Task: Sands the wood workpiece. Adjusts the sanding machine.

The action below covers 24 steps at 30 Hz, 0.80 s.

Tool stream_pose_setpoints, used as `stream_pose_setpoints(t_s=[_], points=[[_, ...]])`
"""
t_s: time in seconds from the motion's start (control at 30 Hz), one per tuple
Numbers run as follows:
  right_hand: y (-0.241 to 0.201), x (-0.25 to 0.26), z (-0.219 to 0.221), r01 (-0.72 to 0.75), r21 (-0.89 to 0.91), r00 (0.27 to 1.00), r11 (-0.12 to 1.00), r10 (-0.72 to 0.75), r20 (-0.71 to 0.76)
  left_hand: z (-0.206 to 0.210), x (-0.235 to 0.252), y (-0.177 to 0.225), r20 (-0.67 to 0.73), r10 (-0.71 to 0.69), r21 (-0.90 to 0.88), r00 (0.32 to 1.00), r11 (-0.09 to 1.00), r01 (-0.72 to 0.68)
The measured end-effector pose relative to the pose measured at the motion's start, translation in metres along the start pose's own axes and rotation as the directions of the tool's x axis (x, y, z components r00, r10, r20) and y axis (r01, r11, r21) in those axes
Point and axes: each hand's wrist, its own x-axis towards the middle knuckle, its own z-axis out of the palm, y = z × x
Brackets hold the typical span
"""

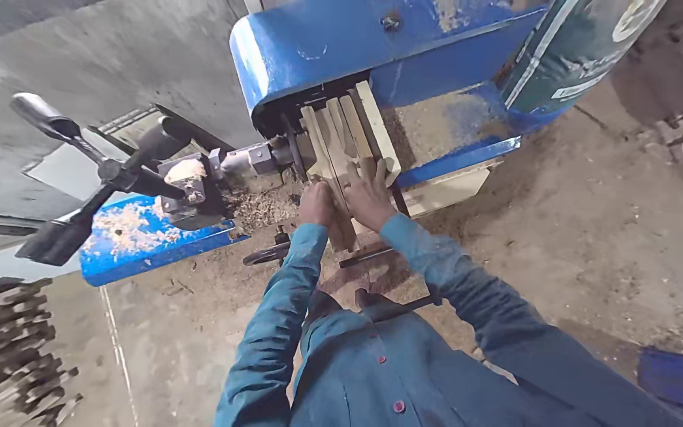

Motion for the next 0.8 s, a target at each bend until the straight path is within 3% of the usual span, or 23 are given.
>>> stream_pose_setpoints(t_s=[0.2, 0.27, 0.37, 0.5, 0.63, 0.7, 0.8], points=[[0.011, 0.035, -0.011, 0.04, -0.06, 0.996, 0.997, -0.035, 0.083, -0.007, 0.034, -0.012, -0.018, 0.091, -0.006, 0.996, 0.996, -0.091], [0.014, 0.024, -0.006, 0.017, -0.038, 0.998, 0.999, -0.015, 0.067, -0.006, 0.021, -0.013, 0.031, 0.081, 0.078, 0.996, 0.993, -0.084], [0.026, -0.01, -0.002, -0.067, 0.024, 0.997, 0.998, 0.068, -0.048, -0.003, -0.022, -0.006, -0.008, 0.079, 0.272, 0.997, 0.96, -0.074], [0.046, -0.063, 0.001, -0.165, -0.058, 0.982, 0.985, 0.159, -0.102, 0.006, -0.025, -0.019, -0.019, 0.126, 0.334, 0.992, 0.936, -0.113], [0.065, -0.046, 0.015, -0.079, -0.118, 0.98, 0.99, 0.055, -0.193, -0.02, -0.009, -0.006, 0.109, 0.106, 0.399, 0.988, 0.906, -0.142], [0.069, -0.035, 0.014, -0.047, -0.119, 0.986, 0.992, 0.027, -0.163, -0.026, -0.005, 0.001, 0.173, 0.065, 0.429, 0.983, 0.893, -0.134], [0.047, -0.048, 0.015, -0.04, -0.112, 0.992, 0.993, 0.026, -0.121, -0.021, -0.002, -0.009, 0.155, 0.076, 0.402, 0.985, 0.906, -0.133]])
